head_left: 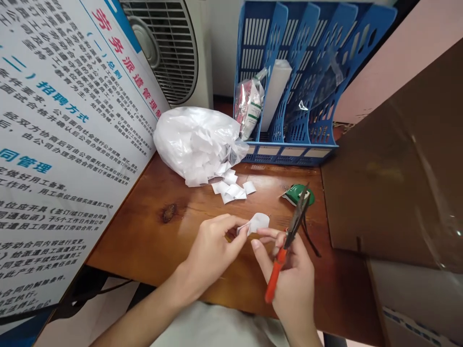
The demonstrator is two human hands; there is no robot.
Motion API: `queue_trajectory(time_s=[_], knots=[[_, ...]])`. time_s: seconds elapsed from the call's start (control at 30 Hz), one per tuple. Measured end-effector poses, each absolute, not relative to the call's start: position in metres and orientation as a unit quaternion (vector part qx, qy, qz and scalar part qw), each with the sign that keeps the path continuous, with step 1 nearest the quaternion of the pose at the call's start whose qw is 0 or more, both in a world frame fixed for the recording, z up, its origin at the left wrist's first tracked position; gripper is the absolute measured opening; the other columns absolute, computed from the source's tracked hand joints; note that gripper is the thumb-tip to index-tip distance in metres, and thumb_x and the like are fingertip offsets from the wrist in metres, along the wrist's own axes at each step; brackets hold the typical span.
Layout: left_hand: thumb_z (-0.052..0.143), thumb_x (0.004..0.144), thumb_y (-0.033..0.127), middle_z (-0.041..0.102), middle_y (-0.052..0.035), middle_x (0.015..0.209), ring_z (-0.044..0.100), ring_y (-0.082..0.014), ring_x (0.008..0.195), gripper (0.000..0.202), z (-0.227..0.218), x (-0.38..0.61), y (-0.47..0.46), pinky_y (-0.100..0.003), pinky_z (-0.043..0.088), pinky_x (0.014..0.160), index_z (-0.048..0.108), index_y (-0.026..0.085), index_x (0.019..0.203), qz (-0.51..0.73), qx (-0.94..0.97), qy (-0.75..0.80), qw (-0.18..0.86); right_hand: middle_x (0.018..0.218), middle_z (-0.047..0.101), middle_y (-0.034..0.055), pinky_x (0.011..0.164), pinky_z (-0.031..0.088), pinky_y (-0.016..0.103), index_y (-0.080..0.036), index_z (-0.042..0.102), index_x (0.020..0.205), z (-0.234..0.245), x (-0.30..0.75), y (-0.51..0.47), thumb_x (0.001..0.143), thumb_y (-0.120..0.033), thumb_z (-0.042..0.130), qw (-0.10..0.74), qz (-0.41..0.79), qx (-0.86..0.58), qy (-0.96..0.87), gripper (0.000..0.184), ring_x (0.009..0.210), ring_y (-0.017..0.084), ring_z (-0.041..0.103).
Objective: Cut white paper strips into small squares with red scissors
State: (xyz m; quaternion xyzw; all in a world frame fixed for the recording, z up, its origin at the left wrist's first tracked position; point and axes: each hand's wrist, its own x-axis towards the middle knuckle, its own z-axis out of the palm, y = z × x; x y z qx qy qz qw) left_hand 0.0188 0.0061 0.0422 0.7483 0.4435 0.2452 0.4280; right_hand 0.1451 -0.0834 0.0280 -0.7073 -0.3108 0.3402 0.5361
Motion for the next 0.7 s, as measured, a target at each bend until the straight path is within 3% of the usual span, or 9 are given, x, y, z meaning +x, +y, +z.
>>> queue_trajectory(time_s=[0.07,0.23,0.37,0.5,0.6,0.7], knots=[[0.062,0.094,0.025,0.075,-0.0032,0.082,0.065,-0.0159,0.071,0.018,0.041,0.016,0.006,-0.025,0.049,0.066,0.079,0.020,0.096,0.250,0.748,0.446,0.424,0.113,0.071,0.0083,0.085,0.049,0.033,-0.023,0.057,0.098,0.022,0.143,-0.081,0.083,-0.037,0.078,0.533,0.320,-0.720,-0.309,0.030,0.090,0.020,0.065],[0.063,0.095,0.024,0.074,-0.0008,0.082,0.064,-0.0138,0.073,0.017,0.040,0.011,0.004,-0.024,0.048,0.068,0.079,0.021,0.099,0.255,0.750,0.430,0.434,0.124,0.067,0.0089,0.074,0.047,0.029,-0.023,0.059,0.112,0.010,0.148,-0.075,0.082,-0.036,0.078,0.550,0.299,-0.722,-0.294,0.038,0.071,0.014,0.058],[0.062,0.097,0.029,0.070,0.0002,0.079,0.062,-0.0128,0.072,0.017,0.039,0.010,0.004,-0.022,0.044,0.062,0.078,0.023,0.098,0.242,0.748,0.421,0.451,0.114,0.069,0.0065,0.072,0.046,0.029,-0.023,0.059,0.113,0.006,0.156,-0.070,0.079,-0.032,0.081,0.577,0.276,-0.711,-0.291,0.041,0.064,0.012,0.052],[0.060,0.098,0.030,0.070,0.0001,0.082,0.062,-0.0124,0.074,0.018,0.039,0.006,0.008,-0.022,0.044,0.067,0.077,0.023,0.099,0.230,0.750,0.408,0.466,0.096,0.071,0.0040,0.062,0.043,0.027,-0.022,0.057,0.108,0.009,0.164,-0.069,0.075,-0.030,0.084,0.555,0.321,-0.713,-0.284,0.044,0.055,0.010,0.043],[0.061,0.098,0.030,0.070,0.0005,0.084,0.062,-0.0117,0.076,0.017,0.038,0.003,0.012,-0.022,0.045,0.070,0.077,0.022,0.098,0.234,0.742,0.415,0.472,0.096,0.072,0.0043,0.052,0.037,0.025,-0.022,0.053,0.096,0.008,0.165,-0.068,0.072,-0.031,0.086,0.559,0.352,-0.704,-0.260,0.042,0.049,0.008,0.035],[0.063,0.097,0.031,0.071,0.0003,0.085,0.062,-0.0118,0.076,0.016,0.033,0.004,0.014,-0.022,0.044,0.069,0.076,0.021,0.099,0.236,0.726,0.416,0.495,0.115,0.072,0.0092,0.057,0.043,0.025,-0.023,0.046,0.088,0.000,0.161,-0.065,0.073,-0.030,0.086,0.594,0.393,-0.651,-0.262,0.043,0.063,0.011,0.056]])
